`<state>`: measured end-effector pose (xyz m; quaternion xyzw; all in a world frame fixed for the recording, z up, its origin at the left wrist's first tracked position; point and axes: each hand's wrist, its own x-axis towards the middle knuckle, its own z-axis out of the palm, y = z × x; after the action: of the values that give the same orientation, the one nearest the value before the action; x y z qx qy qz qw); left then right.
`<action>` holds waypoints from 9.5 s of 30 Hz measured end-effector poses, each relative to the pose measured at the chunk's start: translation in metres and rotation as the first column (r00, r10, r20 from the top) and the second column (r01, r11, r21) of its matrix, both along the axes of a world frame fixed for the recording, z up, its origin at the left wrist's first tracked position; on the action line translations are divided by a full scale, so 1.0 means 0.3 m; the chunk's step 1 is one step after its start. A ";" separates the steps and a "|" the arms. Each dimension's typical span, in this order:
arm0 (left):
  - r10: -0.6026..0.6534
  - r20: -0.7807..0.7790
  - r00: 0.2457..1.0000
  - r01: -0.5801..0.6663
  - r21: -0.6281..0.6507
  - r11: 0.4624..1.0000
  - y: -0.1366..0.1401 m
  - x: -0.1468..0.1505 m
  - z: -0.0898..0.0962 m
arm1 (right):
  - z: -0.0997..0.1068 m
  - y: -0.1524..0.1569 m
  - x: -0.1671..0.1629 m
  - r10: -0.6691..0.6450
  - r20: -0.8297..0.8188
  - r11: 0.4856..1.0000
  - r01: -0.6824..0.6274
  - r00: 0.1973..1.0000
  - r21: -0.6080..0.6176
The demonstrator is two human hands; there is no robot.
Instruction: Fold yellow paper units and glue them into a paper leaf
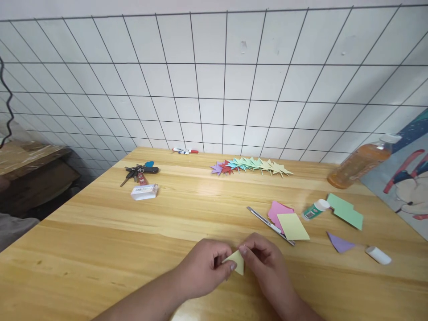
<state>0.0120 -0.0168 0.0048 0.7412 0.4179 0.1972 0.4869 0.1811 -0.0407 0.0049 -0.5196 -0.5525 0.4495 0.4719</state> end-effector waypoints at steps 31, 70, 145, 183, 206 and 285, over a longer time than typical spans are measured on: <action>0.479 0.582 0.657 0.058 -0.672 0.738 0.026 -0.001 -0.009 | 0.023 -0.020 0.002 0.075 0.537 0.809 -0.366 0.840 0.459; 0.248 0.353 0.902 -0.193 -0.185 0.964 0.016 0.034 0.021 | -0.002 -0.001 -0.027 -0.053 -0.012 0.999 0.053 0.999 0.003; 0.242 0.189 0.952 -0.257 0.060 0.964 0.022 0.023 0.006 | -0.007 0.014 -0.006 0.017 -0.146 0.987 -0.040 0.989 -0.155; 0.261 0.215 0.941 -0.271 0.017 0.963 0.023 0.018 0.002 | 0.007 0.023 -0.007 -0.021 -0.086 0.973 0.001 0.996 -0.232; 0.193 0.211 0.958 -0.163 -0.152 0.975 0.024 0.006 -0.001 | -0.003 0.000 -0.009 -0.027 -0.068 0.999 0.024 0.997 -0.041; 0.355 0.215 0.910 -0.317 -0.190 0.929 0.022 0.021 0.001 | 0.006 -0.005 -0.008 0.101 0.223 0.995 -0.095 0.970 -0.038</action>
<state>0.0183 -0.0101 0.0050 0.5890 0.4897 0.3362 0.5480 0.1786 -0.0424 0.0068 -0.5456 -0.6212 0.4181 0.3764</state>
